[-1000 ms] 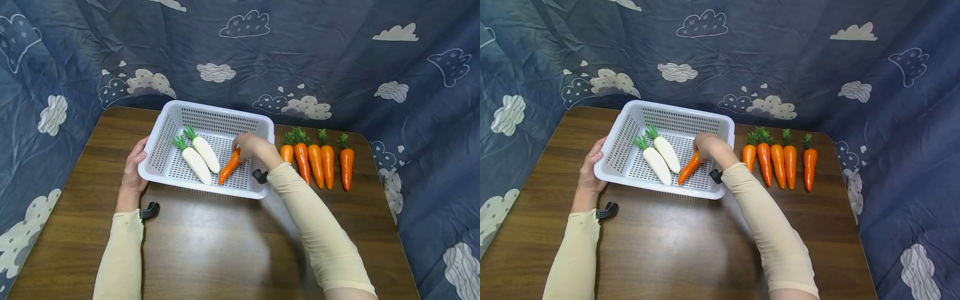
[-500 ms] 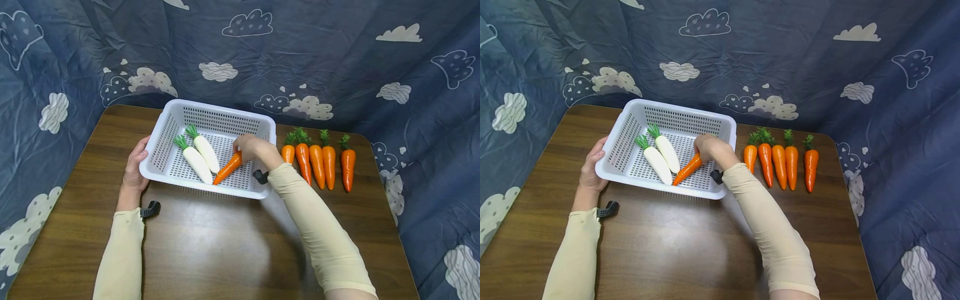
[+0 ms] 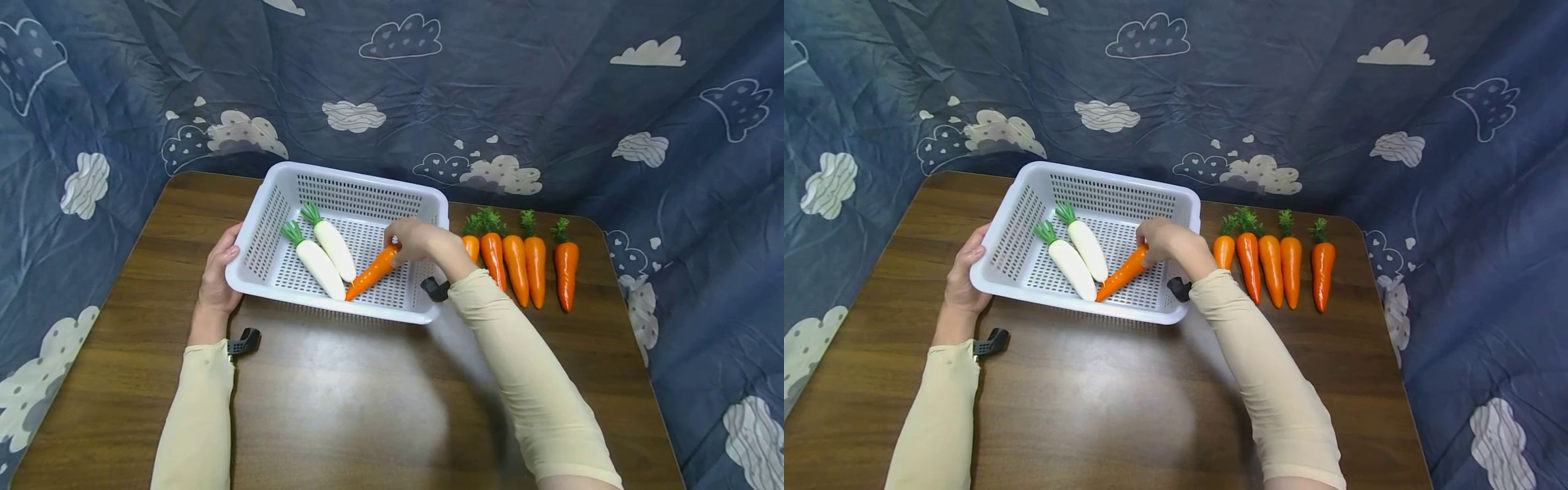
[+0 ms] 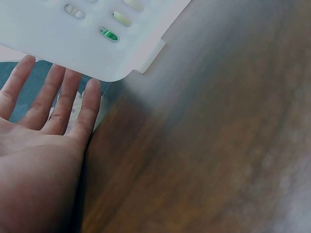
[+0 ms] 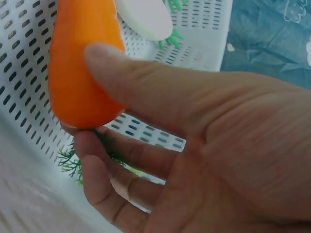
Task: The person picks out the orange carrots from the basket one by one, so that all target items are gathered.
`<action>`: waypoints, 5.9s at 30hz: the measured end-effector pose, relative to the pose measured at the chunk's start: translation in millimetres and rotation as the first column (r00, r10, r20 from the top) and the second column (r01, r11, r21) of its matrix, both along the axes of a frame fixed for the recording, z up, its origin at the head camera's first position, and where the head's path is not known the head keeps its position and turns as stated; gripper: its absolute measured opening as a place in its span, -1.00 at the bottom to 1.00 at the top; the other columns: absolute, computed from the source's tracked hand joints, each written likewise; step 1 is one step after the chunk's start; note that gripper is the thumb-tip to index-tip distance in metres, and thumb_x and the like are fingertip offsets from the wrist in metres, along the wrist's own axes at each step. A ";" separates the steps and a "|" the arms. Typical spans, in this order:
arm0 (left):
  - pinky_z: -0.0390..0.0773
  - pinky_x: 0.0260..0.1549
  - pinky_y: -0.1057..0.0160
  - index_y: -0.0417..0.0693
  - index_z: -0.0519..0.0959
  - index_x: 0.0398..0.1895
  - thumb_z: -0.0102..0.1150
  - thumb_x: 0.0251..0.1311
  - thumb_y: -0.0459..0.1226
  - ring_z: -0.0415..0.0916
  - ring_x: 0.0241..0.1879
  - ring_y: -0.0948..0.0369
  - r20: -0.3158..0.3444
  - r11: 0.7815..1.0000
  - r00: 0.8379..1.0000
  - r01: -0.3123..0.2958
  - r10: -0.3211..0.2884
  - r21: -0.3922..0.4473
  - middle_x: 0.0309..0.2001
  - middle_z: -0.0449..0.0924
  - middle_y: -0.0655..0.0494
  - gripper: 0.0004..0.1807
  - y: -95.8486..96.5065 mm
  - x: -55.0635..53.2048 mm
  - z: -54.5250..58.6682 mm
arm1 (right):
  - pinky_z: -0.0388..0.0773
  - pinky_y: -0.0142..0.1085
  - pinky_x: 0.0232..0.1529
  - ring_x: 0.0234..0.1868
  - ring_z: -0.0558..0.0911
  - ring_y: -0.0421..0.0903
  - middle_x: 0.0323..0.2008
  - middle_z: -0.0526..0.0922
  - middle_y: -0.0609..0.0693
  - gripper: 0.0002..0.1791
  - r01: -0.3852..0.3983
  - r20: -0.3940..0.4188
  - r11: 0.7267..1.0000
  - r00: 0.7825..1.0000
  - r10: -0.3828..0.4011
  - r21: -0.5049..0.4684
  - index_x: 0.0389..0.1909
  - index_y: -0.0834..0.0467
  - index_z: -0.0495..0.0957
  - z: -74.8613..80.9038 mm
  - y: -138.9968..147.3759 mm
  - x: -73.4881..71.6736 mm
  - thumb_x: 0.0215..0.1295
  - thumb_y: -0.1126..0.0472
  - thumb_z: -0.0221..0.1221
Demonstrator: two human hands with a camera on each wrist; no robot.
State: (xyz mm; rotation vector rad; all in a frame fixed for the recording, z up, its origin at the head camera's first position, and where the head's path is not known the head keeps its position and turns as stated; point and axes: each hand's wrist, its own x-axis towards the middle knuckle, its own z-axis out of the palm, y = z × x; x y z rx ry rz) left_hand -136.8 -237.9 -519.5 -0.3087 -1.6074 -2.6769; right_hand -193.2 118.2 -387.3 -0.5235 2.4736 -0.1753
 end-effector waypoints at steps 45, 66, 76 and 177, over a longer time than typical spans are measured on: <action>0.59 -0.04 0.28 0.03 0.51 0.35 -0.09 0.39 -0.17 0.52 0.04 0.13 0.000 1.000 1.000 0.008 -0.008 -0.011 0.22 0.55 -0.01 -0.51 4.1 1.0 2.3 | 0.47 -0.12 0.05 -0.02 0.59 0.00 -0.07 0.74 0.04 -0.50 0.120 -0.267 0.894 0.930 -0.254 -0.431 -0.31 0.10 0.76 -2.0 51.5 27.7 -0.06 -0.21 0.61; 0.59 -0.07 0.31 0.02 0.53 0.33 -0.08 0.40 -0.17 0.54 -0.01 0.15 0.004 1.000 1.000 -0.002 0.002 0.010 0.19 0.58 0.00 -0.52 2.6 2.9 2.7 | 0.53 -0.15 -0.10 -0.08 0.59 0.00 -0.04 0.71 -0.01 -0.48 0.246 -0.113 0.626 0.871 -0.477 -0.740 -0.01 0.03 0.65 5.3 72.4 45.7 0.10 -0.11 0.56; 0.59 -0.07 0.30 0.01 0.53 0.32 -0.08 0.40 -0.18 0.56 -0.01 0.16 -0.005 1.000 1.000 0.007 -0.007 0.015 0.18 0.60 0.01 -0.53 3.8 3.4 3.9 | 0.64 -0.25 -0.12 -0.19 0.64 -0.01 -0.03 0.68 0.02 -0.54 0.218 -0.060 0.417 0.827 -0.559 -0.883 0.03 0.08 0.66 6.2 90.6 51.6 0.16 0.06 0.56; 0.62 -0.14 0.31 -0.04 0.53 0.32 -0.04 0.41 -0.18 0.58 -0.05 0.16 -0.021 0.999 1.000 0.012 -0.011 0.050 0.14 0.62 -0.02 -0.54 1.4 8.1 2.8 | 0.38 0.12 0.39 0.23 0.54 0.28 0.26 0.56 0.34 -0.22 0.569 -0.367 0.518 0.365 -0.855 -0.639 0.49 0.20 0.35 -82.7 297.6 73.0 0.33 0.09 0.42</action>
